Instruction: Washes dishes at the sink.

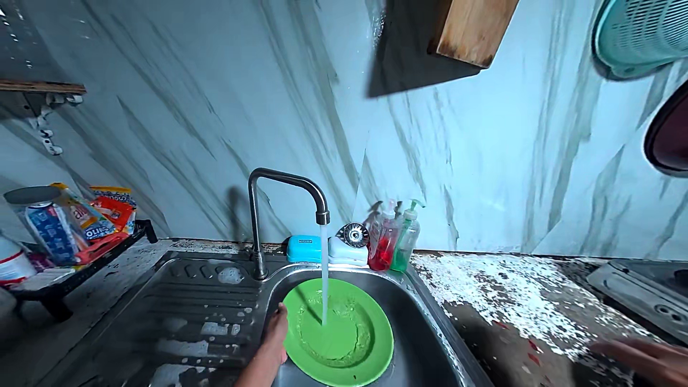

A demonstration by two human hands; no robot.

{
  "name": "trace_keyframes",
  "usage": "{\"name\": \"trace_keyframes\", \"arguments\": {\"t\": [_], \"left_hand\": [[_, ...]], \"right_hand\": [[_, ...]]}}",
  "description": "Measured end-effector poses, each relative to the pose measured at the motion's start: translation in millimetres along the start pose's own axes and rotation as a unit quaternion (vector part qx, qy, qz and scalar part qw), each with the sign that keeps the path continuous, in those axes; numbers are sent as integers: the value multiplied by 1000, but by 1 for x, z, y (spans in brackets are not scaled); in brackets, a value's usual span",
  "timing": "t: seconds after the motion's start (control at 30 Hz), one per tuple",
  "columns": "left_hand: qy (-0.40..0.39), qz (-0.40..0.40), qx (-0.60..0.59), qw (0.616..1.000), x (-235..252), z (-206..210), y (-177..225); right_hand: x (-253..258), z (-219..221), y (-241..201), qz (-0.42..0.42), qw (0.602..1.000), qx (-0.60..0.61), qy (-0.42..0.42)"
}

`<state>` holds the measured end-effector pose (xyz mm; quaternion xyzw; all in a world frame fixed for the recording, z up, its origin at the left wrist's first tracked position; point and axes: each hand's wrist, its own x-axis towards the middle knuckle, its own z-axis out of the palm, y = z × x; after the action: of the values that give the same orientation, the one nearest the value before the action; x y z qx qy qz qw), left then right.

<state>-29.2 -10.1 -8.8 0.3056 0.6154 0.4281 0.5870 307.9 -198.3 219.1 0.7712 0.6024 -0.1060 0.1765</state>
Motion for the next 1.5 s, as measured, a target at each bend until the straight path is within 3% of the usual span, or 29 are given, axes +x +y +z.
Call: {"name": "trace_keyframes", "arguments": {"t": [0.1, 0.17, 0.3, 0.4, 0.47, 0.53, 0.6, 0.7, 0.83, 0.87, 1.0, 1.13, 1.2, 1.33, 1.4, 1.5], "left_hand": [[4, 2, -24, 1000, -14, 15, 1], [14, 0, -49, 999, -19, 22, 0], [48, 20, -80, 995, -24, 25, 0], [54, 37, -61, 996, -32, 22, 0], [66, 41, -40, 996, -39, 17, -1], [76, 41, -2, 996, -46, 11, 3], [90, 39, 3, 995, -47, 10, 5], [104, 68, -15, 992, -38, 11, 1], [107, 74, 2, 991, -38, 4, 1], [109, 73, -8, 991, -39, 6, 1], [103, 91, -57, 989, -39, 10, 2], [104, 57, -14, 993, -47, 8, 4], [106, 60, -40, 992, -45, 11, 4], [124, 74, -66, 987, -28, -12, 5], [148, 70, -31, 986, -29, -27, 14], [154, 67, -2, 986, -32, -23, 16]], "right_hand": [[73, 48, -21, -248, 954, 77, 149], [115, 79, -69, -317, 930, 97, 161], [148, 107, -177, -279, 956, 94, 18], [155, 119, -234, -407, 894, 188, -5], [182, 108, -243, -391, 908, 146, 27], [215, 101, -240, -293, 945, 108, 99], [221, 107, -255, -255, 949, 140, 124], [208, 119, -282, -355, 904, 196, 134], [236, 103, -279, -210, 939, 215, 169], [234, 106, -283, -209, 938, 217, 170], [207, 105, -295, -363, 896, 224, 122], [241, 105, -286, -198, 939, 226, 166], [217, 109, -291, -260, 926, 241, 130], [161, 115, -261, -498, 849, 177, -6], [174, 109, -224, -493, 868, 67, -6], [218, 93, -205, -389, 921, 19, 13]]}}
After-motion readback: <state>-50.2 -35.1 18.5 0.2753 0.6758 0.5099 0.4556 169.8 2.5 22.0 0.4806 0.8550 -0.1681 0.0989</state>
